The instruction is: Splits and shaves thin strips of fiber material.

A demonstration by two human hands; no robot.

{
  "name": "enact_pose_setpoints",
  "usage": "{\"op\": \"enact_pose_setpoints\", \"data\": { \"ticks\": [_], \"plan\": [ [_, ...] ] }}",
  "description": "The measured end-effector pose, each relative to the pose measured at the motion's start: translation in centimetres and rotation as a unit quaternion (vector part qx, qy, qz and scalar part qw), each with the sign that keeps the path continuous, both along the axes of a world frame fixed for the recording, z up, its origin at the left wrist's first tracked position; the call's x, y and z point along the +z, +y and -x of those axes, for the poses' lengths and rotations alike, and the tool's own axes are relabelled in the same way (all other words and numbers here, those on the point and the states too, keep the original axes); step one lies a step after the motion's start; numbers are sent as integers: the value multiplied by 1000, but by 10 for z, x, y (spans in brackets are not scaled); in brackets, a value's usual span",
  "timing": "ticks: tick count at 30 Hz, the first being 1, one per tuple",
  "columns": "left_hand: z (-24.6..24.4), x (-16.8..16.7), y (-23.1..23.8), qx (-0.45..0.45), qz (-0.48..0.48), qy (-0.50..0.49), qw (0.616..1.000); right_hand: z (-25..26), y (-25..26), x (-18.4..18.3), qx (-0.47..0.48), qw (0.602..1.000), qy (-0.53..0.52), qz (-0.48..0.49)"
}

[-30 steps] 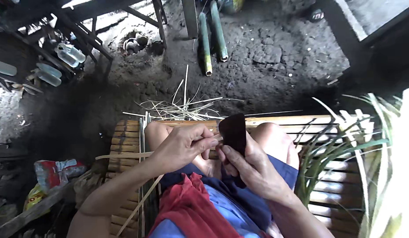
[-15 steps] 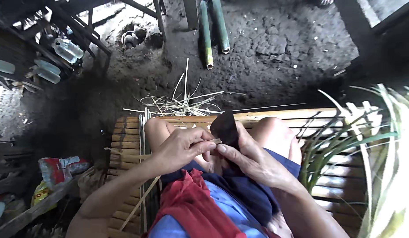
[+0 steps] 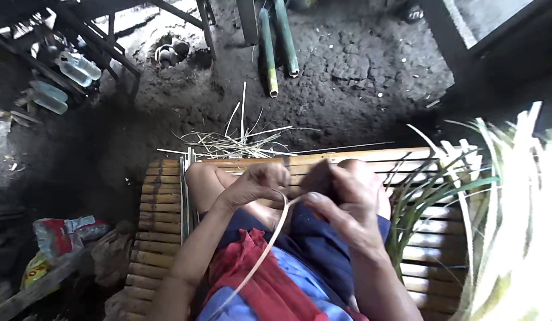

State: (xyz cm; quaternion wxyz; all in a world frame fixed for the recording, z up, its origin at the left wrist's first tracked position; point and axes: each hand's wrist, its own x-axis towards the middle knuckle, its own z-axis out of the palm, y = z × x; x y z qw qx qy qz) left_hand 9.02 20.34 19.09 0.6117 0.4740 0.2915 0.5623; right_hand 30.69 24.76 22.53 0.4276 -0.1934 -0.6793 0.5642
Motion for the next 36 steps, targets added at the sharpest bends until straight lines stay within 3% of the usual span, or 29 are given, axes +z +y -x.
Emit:
{"op": "enact_pose_setpoints", "data": {
  "ticks": [2,4,6,8,10,11,14,17,20,23,24,26,29,31,34,36],
  "plan": [
    [16,-12,-10,64,28,11,998,-19,-2,7,-33,999,-4,-12],
    [18,-13,-12,60,68,-20,996,-21,0,5,-69,996,-32,-48],
    [-3,1,-8,5,141,-69,988,-5,6,-3,-128,985,-74,-88],
    [-29,30,-2,6,236,-111,965,10,9,-7,-146,980,-109,-85],
    [-46,52,-3,107,292,-125,942,18,1,-7,-101,987,-112,-56],
    [-52,53,-7,159,272,-130,940,22,-5,-7,-75,990,-104,-55],
    [-67,40,-13,218,206,-191,935,29,-18,-17,-30,995,-67,-61],
    [-72,34,-12,231,248,-313,887,21,-23,-22,-22,998,-59,-29],
    [-46,-3,-11,274,232,-404,842,-13,-29,-13,-21,998,-54,2],
    [-25,-31,-1,358,266,-447,775,-35,-25,-7,-17,995,-75,-56],
    [-31,-31,0,328,269,-454,784,-32,-23,-8,-30,992,-95,-82],
    [-51,-22,0,188,260,-433,842,-20,-9,-16,-99,977,-131,-137],
    [-69,11,-9,52,249,-227,940,-12,17,-16,-130,976,-110,-133],
    [-69,18,0,84,220,-212,949,-5,14,-13,-63,983,-117,-129],
    [-62,19,18,163,177,-271,932,10,-10,-24,-5,969,-136,-205],
    [-44,19,26,253,202,-262,909,-2,-27,-22,59,965,-111,-230]
  ]
}}
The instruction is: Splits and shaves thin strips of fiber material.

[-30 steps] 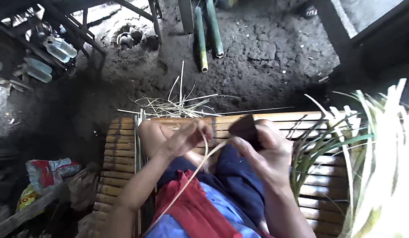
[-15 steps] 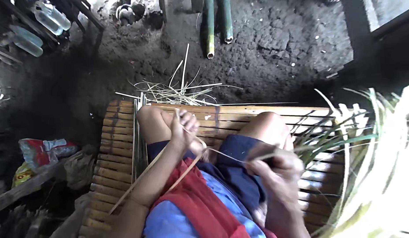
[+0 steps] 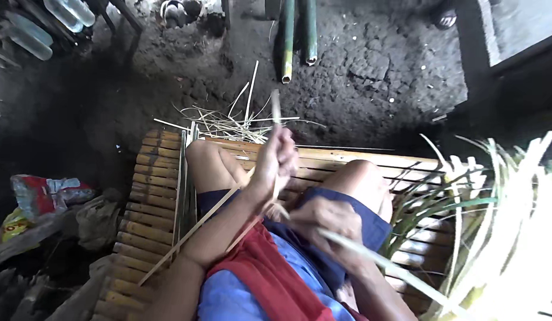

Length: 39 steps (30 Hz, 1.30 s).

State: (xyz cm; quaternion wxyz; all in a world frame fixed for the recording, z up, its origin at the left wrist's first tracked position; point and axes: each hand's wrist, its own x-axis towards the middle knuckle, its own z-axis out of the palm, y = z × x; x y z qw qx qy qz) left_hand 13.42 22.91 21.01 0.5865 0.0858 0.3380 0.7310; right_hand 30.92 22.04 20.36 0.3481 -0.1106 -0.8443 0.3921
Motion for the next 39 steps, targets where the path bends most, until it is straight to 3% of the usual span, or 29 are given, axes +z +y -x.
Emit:
{"op": "enact_pose_setpoints", "data": {
  "ticks": [2,4,5,8,10,15,19,21,23,25,27,32,36,38,39],
  "plan": [
    [30,-12,12,122,41,-37,991,-17,-22,11,91,996,-3,-7],
    [45,-18,15,159,25,-69,985,-22,-28,13,118,993,0,-8],
    [39,-19,9,113,-5,-70,991,-20,-24,10,90,996,2,-2],
    [-1,-12,-30,-182,-76,-54,979,-13,8,0,-97,995,27,-4],
    [-13,-3,-44,-262,-48,-50,963,-8,25,0,-146,986,71,33],
    [-2,-1,-19,-58,-1,-43,997,21,4,-14,-28,998,46,26],
    [57,-21,1,190,45,-99,976,-7,-37,-2,123,991,19,47],
    [64,-21,-3,217,36,-85,972,-15,-36,2,90,994,34,52],
    [38,-26,-30,31,-11,-29,999,-14,-19,2,-38,996,46,61],
    [5,-16,-57,-199,-37,-18,979,-8,7,-2,-140,982,78,96],
    [-11,-3,-68,-257,-14,-39,965,-2,16,0,-102,982,89,131],
    [4,-8,-39,-3,-15,-55,998,21,-22,-15,11,998,47,41],
    [74,-29,-27,203,-35,-77,976,-8,-66,-1,179,982,49,35],
    [75,-28,-30,174,-29,-69,982,-7,-61,-3,147,987,52,24],
    [58,-25,-40,100,-23,-62,993,-6,-52,-7,86,995,49,16]
  ]
}}
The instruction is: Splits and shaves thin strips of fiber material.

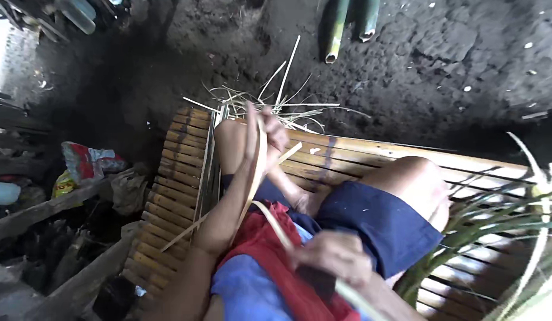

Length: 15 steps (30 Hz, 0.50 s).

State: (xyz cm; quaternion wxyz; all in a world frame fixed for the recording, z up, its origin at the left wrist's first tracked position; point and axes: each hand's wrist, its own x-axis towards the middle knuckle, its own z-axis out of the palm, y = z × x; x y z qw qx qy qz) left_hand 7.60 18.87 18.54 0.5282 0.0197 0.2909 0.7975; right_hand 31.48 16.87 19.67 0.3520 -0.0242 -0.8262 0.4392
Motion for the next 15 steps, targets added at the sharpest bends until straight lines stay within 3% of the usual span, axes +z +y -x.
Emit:
{"op": "enact_pose_setpoints", "data": {
  "ticks": [2,4,7,11,14,15],
  "plan": [
    [-39,-1,-35,-215,-27,26,976,1,32,-7,-144,989,9,21],
    [-61,7,-49,-329,-19,17,944,5,58,-6,-222,972,34,68],
    [-69,21,-35,-238,38,9,971,22,53,-2,-123,989,-8,85],
    [-56,20,-15,-116,18,-51,992,29,29,-9,-129,986,-23,-107],
    [-38,13,-1,12,66,-142,988,6,9,7,-88,984,-21,-156],
    [-38,13,1,4,56,-136,989,2,10,9,-102,982,-20,-159]
  ]
}}
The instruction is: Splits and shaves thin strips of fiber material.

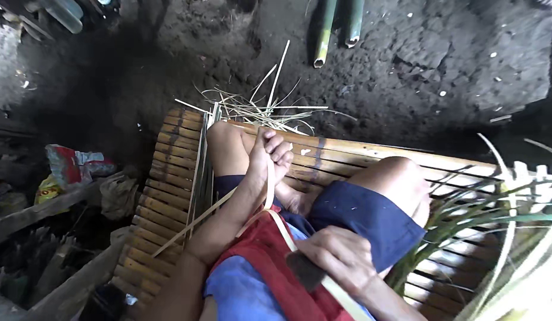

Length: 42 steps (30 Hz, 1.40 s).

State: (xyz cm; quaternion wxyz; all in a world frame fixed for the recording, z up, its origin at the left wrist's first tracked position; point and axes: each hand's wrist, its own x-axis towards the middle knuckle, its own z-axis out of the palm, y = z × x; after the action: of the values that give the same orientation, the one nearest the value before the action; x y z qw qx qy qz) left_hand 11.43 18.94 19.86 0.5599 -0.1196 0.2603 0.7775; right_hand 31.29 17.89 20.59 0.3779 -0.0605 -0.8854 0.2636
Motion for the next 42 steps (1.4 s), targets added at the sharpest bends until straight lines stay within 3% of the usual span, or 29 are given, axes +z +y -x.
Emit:
{"op": "enact_pose_setpoints", "data": {
  "ticks": [3,6,10,13,15,18,21,24,27,33,35,37,39,42],
  "plan": [
    [-21,7,-14,-204,-90,152,963,2,24,3,-134,991,13,27],
    [-26,24,-15,-309,-98,240,915,20,39,3,-144,986,6,81],
    [-17,20,14,-241,-103,212,942,39,38,-11,-126,991,-26,30],
    [0,8,28,-113,1,160,981,24,26,-7,-90,996,-18,-4],
    [6,7,29,-105,11,169,980,20,26,-6,-119,993,-15,-23],
    [-7,20,5,-271,-34,259,926,21,41,-1,-192,981,-13,27],
    [-19,37,-28,-389,-99,316,859,10,31,8,-72,989,-21,127],
    [-19,49,-74,-457,-155,350,803,-10,2,9,31,988,-47,146],
    [-26,52,-106,-429,-117,402,800,-24,-17,5,67,981,-77,162],
    [-17,38,-121,-249,-5,344,905,-42,-24,3,89,960,-76,255],
    [-16,31,-128,-298,-31,330,895,-42,-21,4,78,957,-78,268],
    [-18,29,-133,-366,-59,355,859,-41,-17,4,61,962,-80,256],
    [-20,31,-138,-376,-41,384,842,-43,-17,4,53,955,-74,281],
    [-14,34,-145,-326,39,415,848,-64,0,18,-85,885,-69,453]
  ]
}}
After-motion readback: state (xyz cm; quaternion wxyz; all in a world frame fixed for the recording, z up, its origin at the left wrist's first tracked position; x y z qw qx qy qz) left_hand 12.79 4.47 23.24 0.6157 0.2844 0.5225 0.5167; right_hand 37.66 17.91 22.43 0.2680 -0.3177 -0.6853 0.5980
